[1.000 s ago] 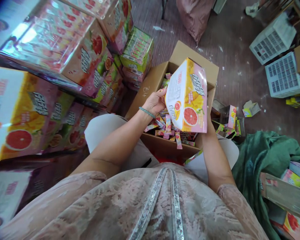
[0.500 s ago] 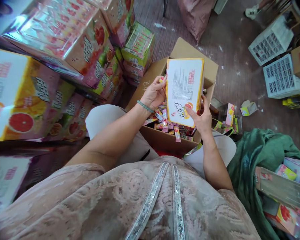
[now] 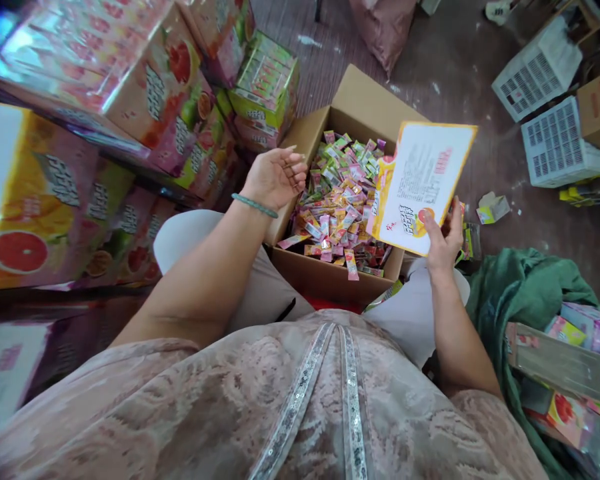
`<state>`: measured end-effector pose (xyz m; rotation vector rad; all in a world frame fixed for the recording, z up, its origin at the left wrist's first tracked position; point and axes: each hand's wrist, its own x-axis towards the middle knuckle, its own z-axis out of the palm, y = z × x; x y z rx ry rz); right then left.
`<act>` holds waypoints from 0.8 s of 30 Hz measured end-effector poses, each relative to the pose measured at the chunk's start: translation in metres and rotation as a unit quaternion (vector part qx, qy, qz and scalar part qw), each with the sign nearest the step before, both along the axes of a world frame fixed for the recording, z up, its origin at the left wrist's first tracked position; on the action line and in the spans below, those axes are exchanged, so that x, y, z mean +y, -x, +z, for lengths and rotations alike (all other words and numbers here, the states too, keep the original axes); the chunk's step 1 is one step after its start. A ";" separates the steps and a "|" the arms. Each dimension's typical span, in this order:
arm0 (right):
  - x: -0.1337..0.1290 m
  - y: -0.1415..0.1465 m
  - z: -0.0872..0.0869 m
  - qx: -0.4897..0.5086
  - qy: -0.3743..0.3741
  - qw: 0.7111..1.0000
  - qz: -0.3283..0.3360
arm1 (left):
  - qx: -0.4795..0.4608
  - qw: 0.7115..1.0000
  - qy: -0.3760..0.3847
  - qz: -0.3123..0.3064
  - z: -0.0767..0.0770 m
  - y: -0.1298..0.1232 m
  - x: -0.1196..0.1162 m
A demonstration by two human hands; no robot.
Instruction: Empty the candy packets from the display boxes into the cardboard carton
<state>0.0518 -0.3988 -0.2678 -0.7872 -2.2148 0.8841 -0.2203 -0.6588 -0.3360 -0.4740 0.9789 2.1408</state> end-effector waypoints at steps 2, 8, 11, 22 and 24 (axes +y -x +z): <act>0.032 -0.006 0.010 -0.087 -0.095 0.989 -0.075 | 0.005 1.000 -0.001 0.005 0.003 0.001 -0.004; 0.060 -0.015 0.004 -0.307 -0.238 0.886 -0.254 | 0.019 1.000 -0.003 0.015 0.014 0.005 -0.017; -0.003 -0.004 -0.051 -0.416 -0.196 0.888 0.005 | 0.015 1.000 0.005 0.015 0.016 0.005 -0.017; -0.071 0.082 -0.131 -0.563 -0.269 0.703 0.341 | -0.020 0.999 0.031 -0.019 0.004 0.009 -0.016; -0.054 0.066 -0.127 -0.594 -0.253 0.697 0.311 | -0.014 0.999 0.025 -0.016 -0.002 0.011 -0.012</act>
